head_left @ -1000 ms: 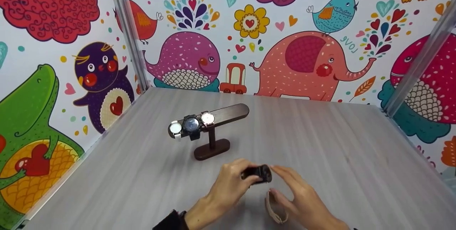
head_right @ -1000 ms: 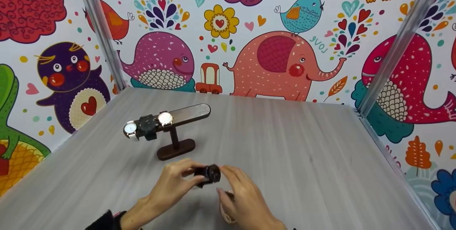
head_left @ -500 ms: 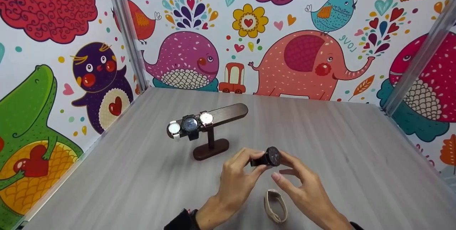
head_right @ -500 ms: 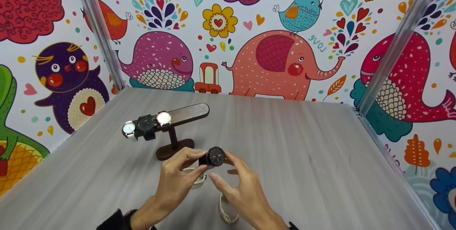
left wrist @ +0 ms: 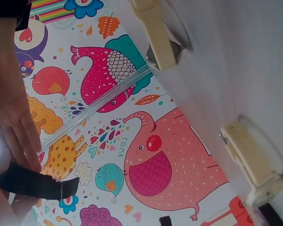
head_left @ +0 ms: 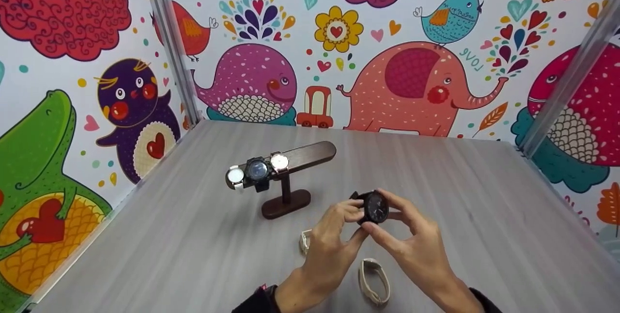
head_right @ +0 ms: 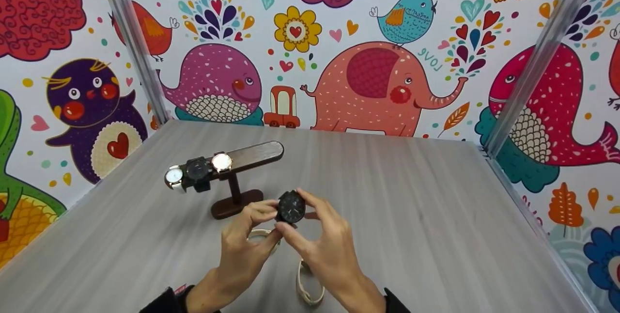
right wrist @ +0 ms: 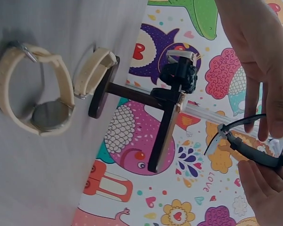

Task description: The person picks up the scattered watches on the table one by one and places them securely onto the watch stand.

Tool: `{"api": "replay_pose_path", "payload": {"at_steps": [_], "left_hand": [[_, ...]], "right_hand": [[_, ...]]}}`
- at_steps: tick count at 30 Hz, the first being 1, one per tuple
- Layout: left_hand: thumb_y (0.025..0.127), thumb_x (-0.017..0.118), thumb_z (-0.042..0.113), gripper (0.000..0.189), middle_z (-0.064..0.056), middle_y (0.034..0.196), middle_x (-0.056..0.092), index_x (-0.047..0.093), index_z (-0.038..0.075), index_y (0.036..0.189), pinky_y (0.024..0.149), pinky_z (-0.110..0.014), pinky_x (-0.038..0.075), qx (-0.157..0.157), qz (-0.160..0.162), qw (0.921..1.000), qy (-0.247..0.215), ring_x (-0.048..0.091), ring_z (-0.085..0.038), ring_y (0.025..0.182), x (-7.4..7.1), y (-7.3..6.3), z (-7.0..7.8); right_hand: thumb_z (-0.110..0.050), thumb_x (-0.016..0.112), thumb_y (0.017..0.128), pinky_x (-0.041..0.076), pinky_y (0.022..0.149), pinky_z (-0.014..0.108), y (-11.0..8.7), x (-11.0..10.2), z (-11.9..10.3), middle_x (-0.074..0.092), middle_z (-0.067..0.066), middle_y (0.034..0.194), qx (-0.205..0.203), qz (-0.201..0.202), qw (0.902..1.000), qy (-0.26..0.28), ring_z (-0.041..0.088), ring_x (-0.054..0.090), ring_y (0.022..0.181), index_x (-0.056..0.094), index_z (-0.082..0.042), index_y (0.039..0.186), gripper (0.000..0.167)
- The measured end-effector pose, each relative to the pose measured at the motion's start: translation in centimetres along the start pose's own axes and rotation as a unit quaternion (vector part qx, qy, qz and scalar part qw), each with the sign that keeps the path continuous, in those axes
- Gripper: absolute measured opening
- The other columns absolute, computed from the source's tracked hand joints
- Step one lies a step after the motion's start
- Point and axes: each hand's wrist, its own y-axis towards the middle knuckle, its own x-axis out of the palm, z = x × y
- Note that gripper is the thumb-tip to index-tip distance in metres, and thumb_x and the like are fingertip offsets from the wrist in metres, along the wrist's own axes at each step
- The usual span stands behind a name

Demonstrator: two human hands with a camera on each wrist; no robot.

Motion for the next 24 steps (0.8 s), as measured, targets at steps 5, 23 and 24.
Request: {"api": "replay_pose_path", "payload": {"at_steps": [5,23,24], "left_hand": [[0.072,0.085,-0.004,0.035,-0.013,0.097,0.068,0.058,0.000,0.094,0.094,-0.021,0.058,-0.004,0.007,0.9999,0.012,0.072,-0.026,0.099,0.0,-0.1,0.0],[0.078,0.081,-0.002,0.047,-0.014,0.121,0.068,0.066,0.003,0.122,0.096,-0.026,0.057,-0.133,-0.039,0.9870,-0.081,0.068,-0.029,0.115,0.1,-1.1,-0.7],[0.079,0.080,-0.002,0.047,-0.014,0.122,0.067,0.067,0.003,0.123,0.097,-0.026,0.057,-0.138,-0.042,0.9854,-0.090,0.068,-0.029,0.115,0.1,-1.1,-0.7]], "right_hand": [[0.002,0.089,0.067,0.053,0.090,0.009,0.7,-0.3,0.1,0.074,0.010,0.118,-0.088,0.017,0.9954,-0.034,0.008,0.071,0.095,0.067,-0.008,0.128,0.066],[-0.038,0.066,0.094,0.051,0.098,0.011,2.1,-1.2,2.4,0.067,0.018,0.121,-0.276,-0.014,0.9561,-0.098,0.019,0.067,0.107,0.065,0.001,0.129,0.052],[-0.038,0.066,0.094,0.053,0.095,0.011,2.1,-1.2,2.4,0.067,0.017,0.121,-0.282,-0.017,0.9535,-0.106,0.020,0.068,0.105,0.065,0.001,0.129,0.052]]}}
